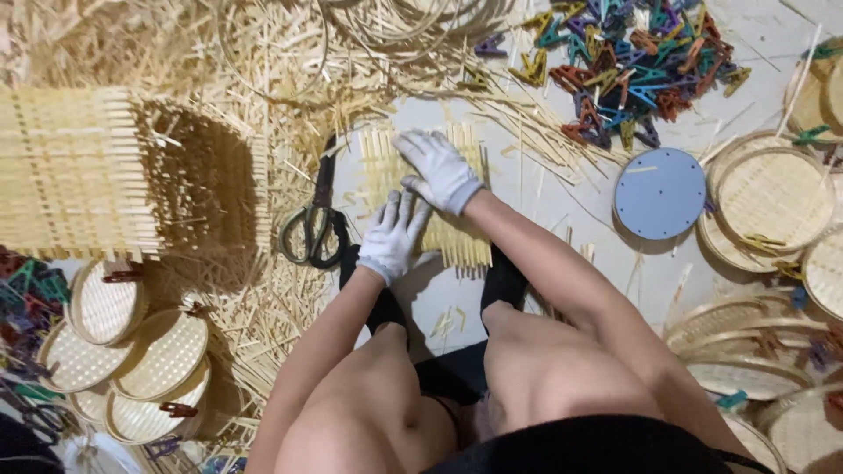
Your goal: Constructing and assembling small bamboo baskets using split bamboo strips and a circular mold.
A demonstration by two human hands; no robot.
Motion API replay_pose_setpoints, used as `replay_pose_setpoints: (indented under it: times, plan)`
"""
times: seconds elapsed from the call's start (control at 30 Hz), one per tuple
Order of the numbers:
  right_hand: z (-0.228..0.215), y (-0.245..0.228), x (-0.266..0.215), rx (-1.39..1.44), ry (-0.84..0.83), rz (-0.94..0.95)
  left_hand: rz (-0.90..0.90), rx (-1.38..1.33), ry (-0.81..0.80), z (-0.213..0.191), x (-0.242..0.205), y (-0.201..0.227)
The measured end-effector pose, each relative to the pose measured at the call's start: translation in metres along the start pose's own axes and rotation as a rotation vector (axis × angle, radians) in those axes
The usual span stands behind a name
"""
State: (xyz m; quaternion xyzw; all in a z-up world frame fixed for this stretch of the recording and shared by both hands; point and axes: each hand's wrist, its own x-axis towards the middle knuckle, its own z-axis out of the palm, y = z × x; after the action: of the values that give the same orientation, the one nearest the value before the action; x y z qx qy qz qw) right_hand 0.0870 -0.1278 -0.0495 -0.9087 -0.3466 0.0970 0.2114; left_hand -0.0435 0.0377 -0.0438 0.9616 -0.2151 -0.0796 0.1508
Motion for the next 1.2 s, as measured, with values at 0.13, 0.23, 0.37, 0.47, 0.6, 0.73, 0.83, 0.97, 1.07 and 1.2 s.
replay_pose_setpoints:
  times: [0.13,0.23,0.37,0.47,0.6,0.73,0.83,0.97,1.07,1.2]
  plan:
    - [-0.012,-0.010,0.029,0.131,-0.077,0.046,-0.039,-0.012,-0.024,0.003,-0.001,0.003]
    - [-0.020,-0.013,0.047,0.122,-0.311,0.219,-0.037,-0.015,-0.027,0.003,-0.001,0.003]
    - [-0.003,-0.001,0.058,0.132,-0.513,0.302,-0.047,-0.002,-0.040,0.007,-0.005,0.005]
    - [-0.016,-0.001,0.053,0.153,-0.400,0.271,-0.053,-0.035,-0.029,-0.004,-0.001,0.005]
    - [-0.036,-0.020,-0.005,0.110,0.029,0.163,-0.051,-0.126,-0.025,-0.032,0.002,0.007]
    - [-0.027,-0.016,-0.067,0.068,0.072,0.488,-0.149,-0.193,-0.015,-0.011,0.004,-0.008]
    - [-0.022,-0.003,-0.082,0.220,-0.051,0.760,-0.328,-0.263,-0.007,-0.009,0.021,-0.020]
    - [-0.006,0.014,-0.091,0.437,-0.005,0.854,-0.747,-0.444,-0.032,-0.025,0.021,-0.019]
    - [0.013,0.046,-0.090,0.427,0.006,0.724,-0.832,-0.615,0.064,-0.013,0.022,-0.038]
    - [0.015,0.073,-0.079,0.869,-0.189,0.795,-0.809,-0.989,0.149,0.052,0.004,-0.074]
